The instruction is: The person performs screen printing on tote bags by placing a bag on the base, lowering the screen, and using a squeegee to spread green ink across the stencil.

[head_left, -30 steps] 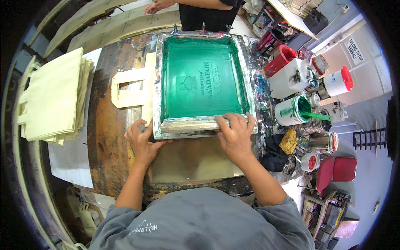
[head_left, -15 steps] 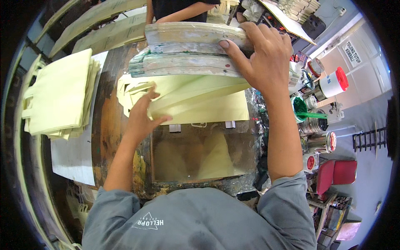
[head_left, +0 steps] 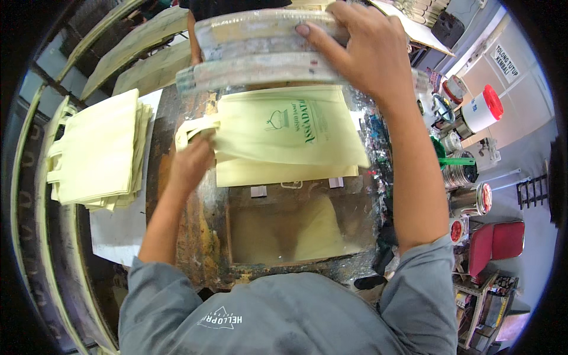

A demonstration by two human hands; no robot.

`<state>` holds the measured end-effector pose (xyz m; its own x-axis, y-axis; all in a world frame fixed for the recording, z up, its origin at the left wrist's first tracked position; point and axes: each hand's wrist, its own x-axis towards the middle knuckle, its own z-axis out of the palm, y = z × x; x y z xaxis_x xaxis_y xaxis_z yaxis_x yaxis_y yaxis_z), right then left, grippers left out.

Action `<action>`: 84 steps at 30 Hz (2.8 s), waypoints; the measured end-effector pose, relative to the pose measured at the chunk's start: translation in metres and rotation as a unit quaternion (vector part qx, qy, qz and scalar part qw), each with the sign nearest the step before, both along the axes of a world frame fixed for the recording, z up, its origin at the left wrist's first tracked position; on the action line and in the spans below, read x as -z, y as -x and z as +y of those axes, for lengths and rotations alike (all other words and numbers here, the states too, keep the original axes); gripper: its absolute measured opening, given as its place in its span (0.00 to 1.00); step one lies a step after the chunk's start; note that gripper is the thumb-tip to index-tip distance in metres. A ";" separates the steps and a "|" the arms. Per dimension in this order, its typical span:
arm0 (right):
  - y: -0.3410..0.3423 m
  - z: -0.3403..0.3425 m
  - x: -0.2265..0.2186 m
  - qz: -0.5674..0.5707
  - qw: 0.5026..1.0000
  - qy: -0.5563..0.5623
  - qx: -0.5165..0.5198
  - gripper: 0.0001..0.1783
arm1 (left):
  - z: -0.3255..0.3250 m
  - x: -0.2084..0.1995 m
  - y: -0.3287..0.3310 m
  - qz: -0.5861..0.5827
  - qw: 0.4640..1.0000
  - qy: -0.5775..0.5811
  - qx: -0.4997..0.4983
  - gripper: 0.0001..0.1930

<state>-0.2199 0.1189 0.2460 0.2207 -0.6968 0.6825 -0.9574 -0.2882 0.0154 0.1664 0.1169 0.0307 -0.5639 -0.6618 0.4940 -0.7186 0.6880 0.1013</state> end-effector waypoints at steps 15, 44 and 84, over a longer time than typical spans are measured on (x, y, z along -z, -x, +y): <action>0.006 -0.011 0.014 -0.010 0.989 0.134 -0.062 0.31 | -0.030 -0.176 -0.311 0.013 0.938 0.004 -0.346 0.23; -0.004 -0.008 0.001 -0.057 0.997 -0.043 -0.039 0.37 | 0.085 0.010 0.162 0.215 0.932 -0.273 -0.104 0.61; 0.008 -0.071 0.240 0.076 0.992 -0.101 0.018 0.31 | 0.135 0.092 0.060 0.213 0.954 -0.164 -0.133 0.66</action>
